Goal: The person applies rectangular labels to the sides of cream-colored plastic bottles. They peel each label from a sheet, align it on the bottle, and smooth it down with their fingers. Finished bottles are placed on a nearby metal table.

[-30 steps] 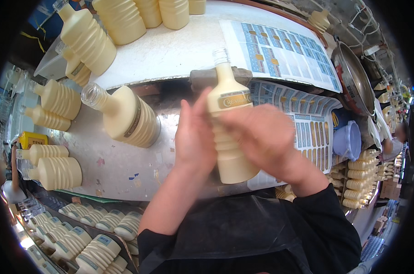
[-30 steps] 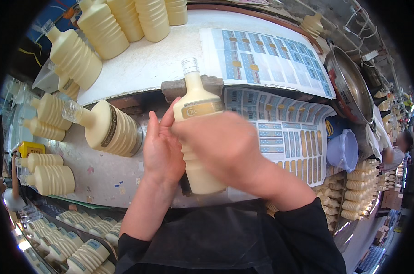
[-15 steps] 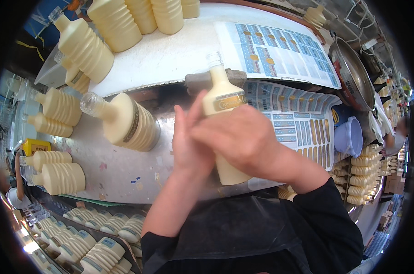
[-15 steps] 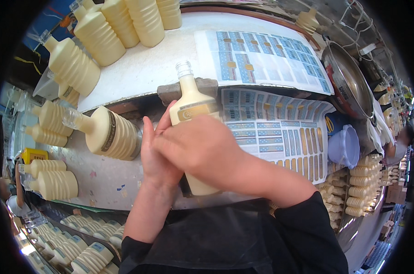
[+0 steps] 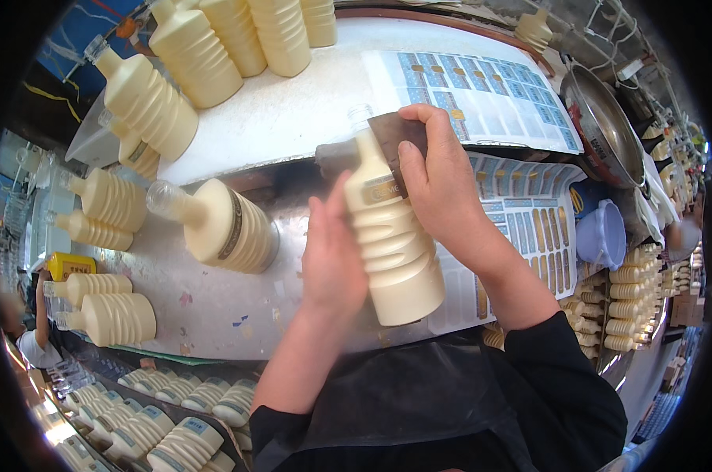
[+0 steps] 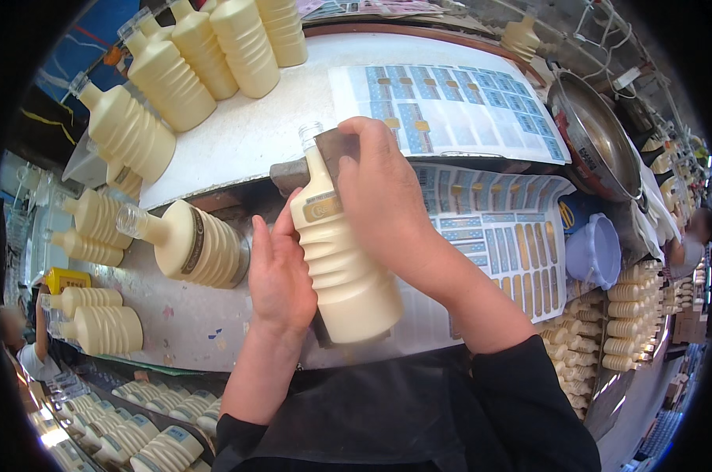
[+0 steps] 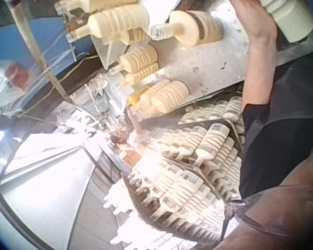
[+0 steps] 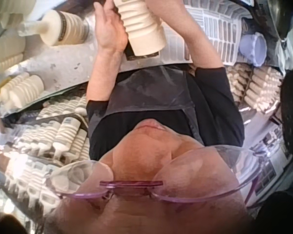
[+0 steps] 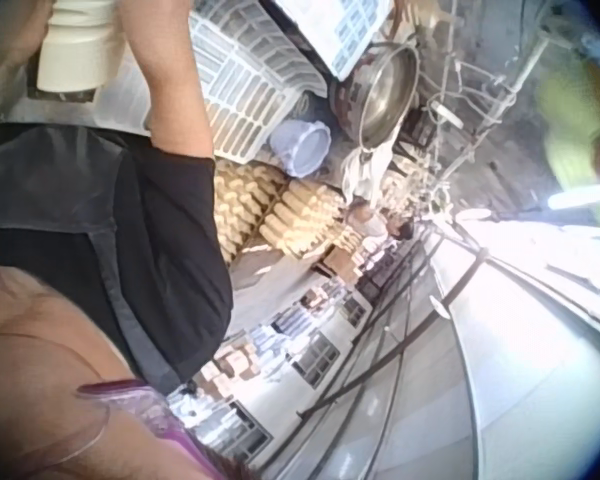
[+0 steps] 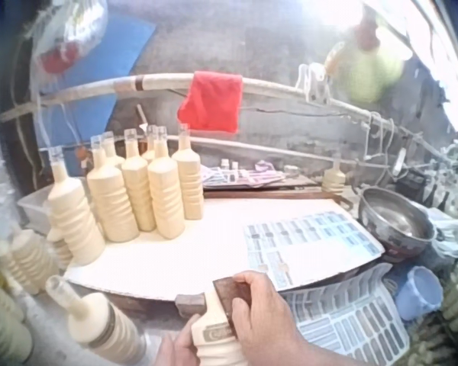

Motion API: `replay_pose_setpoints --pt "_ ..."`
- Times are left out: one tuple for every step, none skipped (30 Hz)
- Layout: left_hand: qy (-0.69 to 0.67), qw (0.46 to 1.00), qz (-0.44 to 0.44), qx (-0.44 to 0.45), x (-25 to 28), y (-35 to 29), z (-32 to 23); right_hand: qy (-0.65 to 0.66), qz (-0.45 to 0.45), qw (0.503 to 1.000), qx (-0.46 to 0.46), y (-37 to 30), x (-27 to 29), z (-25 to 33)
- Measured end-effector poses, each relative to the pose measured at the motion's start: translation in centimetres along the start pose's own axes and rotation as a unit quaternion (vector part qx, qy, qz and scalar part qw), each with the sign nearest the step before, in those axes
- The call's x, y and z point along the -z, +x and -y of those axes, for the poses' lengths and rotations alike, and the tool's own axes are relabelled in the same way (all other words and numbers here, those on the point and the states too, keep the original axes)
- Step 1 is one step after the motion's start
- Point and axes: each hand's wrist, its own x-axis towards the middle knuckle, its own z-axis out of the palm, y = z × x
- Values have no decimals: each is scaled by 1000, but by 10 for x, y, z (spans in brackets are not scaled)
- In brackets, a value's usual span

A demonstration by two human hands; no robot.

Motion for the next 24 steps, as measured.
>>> replay_pose_setpoints --pt "-1 1000 5 3 0 0 0 4 -6 1000 8 0 1 0" --pt "-7 1000 -4 2 -3 0 0 -2 6 1000 25 0 0 5" --pt "-12 1000 -14 0 -7 -1 0 -7 16 999 41 -1 -4 14" --pt "-17 1000 -23 -2 -10 -1 1 -12 27 998 58 -3 -10 22" --pt "-17 999 -30 -3 -12 -2 1 -39 34 993 107 -5 -18 25" --pt "-18 999 -37 -4 -14 -4 1 -37 50 993 99 -6 -25 31" --pt "-19 999 -44 -4 -15 -5 0 -35 66 993 92 -6 -28 34" --pt "-34 999 -31 1 -13 -5 -1 -53 61 992 94 -7 -29 34" --pt "-5 1000 -29 -9 -11 -5 -1 -72 56 991 96 -7 -30 32" --pt "24 999 -26 -18 -11 -3 0 -91 52 990 97 -7 -29 31" --pt "51 998 -23 -25 -11 -2 0 -73 45 994 65 -7 -24 26" --pt "76 996 -35 -21 -13 -1 -1 -54 39 997 34 -6 -16 20" --pt "100 994 -46 -17 -16 0 -2 -35 32 999 3 -5 -8 13" --pt "123 991 -52 -7 -20 2 -1 -35 13 999 -10 -6 -1 -2" --pt "178 982 -59 -10 -19 5 1 -4 0 1000 -18 -9 1 -15" --pt "231 971 -66 -14 -15 8 4 26 -13 999 -25 -13 3 -28" --pt "286 955 -74 -18 -11 11 6 59 -26 997 -33 -16 2 -39" --pt "289 954 -75 -27 -9 12 6 67 -38 997 -29 -18 1 -46" --pt "295 952 -75 -27 -6 13 5 59 -40 997 -23 -17 3 -52" --pt "302 950 -77 -28 -2 14 4 53 -41 998 -17 -15 5 -54" --pt "309 947 -79 -29 2 14 4 47 -42 998 -10 -14 7 -53" --pt "333 936 -96 -58 7 15 6 69 -49 996 -6 -12 7 -48" --pt "358 922 -116 -89 13 13 9 94 -54 994 -1 -9 4 -32" --pt "383 907 -131 -117 15 12 11 116 -62 991 1 -6 2 -18"
